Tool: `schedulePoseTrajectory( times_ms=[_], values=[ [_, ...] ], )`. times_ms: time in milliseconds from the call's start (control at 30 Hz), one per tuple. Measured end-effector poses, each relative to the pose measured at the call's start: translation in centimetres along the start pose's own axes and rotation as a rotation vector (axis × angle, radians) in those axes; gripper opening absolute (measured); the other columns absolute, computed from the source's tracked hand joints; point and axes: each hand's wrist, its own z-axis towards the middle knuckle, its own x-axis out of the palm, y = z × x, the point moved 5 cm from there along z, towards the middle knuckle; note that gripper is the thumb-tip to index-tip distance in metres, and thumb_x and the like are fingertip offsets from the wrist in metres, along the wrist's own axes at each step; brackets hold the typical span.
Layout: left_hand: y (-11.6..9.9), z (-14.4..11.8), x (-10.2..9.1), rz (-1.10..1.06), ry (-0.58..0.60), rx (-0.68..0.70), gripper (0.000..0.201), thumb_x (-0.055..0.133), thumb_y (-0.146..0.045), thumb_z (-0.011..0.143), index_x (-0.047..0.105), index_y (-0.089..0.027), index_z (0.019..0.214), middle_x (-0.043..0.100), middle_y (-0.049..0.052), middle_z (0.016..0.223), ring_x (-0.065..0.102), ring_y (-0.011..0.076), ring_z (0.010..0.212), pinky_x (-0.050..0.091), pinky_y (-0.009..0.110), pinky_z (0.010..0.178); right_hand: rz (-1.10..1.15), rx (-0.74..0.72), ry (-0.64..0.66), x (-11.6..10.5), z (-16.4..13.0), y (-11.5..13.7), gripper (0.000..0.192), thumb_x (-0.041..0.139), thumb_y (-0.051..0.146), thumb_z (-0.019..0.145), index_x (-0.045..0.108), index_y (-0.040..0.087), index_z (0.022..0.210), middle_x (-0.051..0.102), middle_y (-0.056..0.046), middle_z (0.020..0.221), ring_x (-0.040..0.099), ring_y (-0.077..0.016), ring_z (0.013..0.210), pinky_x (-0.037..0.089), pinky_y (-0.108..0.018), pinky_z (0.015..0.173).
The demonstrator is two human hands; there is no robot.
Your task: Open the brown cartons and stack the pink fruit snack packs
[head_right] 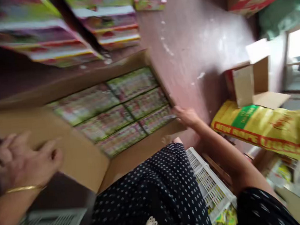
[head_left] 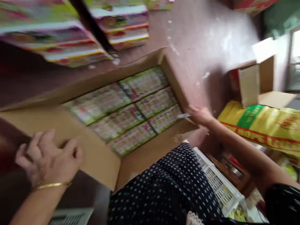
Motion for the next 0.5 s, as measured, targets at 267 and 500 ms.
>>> schedulePoseTrajectory(
  times_ms=[267, 500],
  values=[
    [10.8, -1.4, -1.1, 0.300, 0.093, -0.575, 0.073, 0.059, -0.024, 0.093, 0.040, -0.011, 0.162, 0.027, 0.027, 0.172, 0.025, 0.0411, 0.161, 0.036, 0.061, 0.125, -0.047, 0.229, -0.445, 4.6, -0.8, -7.3, 0.057, 0.042, 0.022, 0.102, 0.057, 0.023, 0.156, 0.052, -0.009, 0.163, 0.060, -0.0300, 0.128, 0.048, -0.045, 0.096],
    [12.2, 0.3, 6.9, 0.051, 0.204, -0.650, 0.100, 0.073, -0.036, 0.085, 0.026, -0.001, 0.167, 0.017, 0.033, 0.173, 0.013, 0.0433, 0.165, 0.023, 0.058, 0.132, 0.177, 0.575, -0.358, 5.1, 2.5, -11.5, 0.061, 0.051, 0.023, 0.103, 0.046, 0.020, 0.164, 0.026, -0.009, 0.176, 0.015, -0.0243, 0.165, 0.021, -0.048, 0.129]
  ],
)
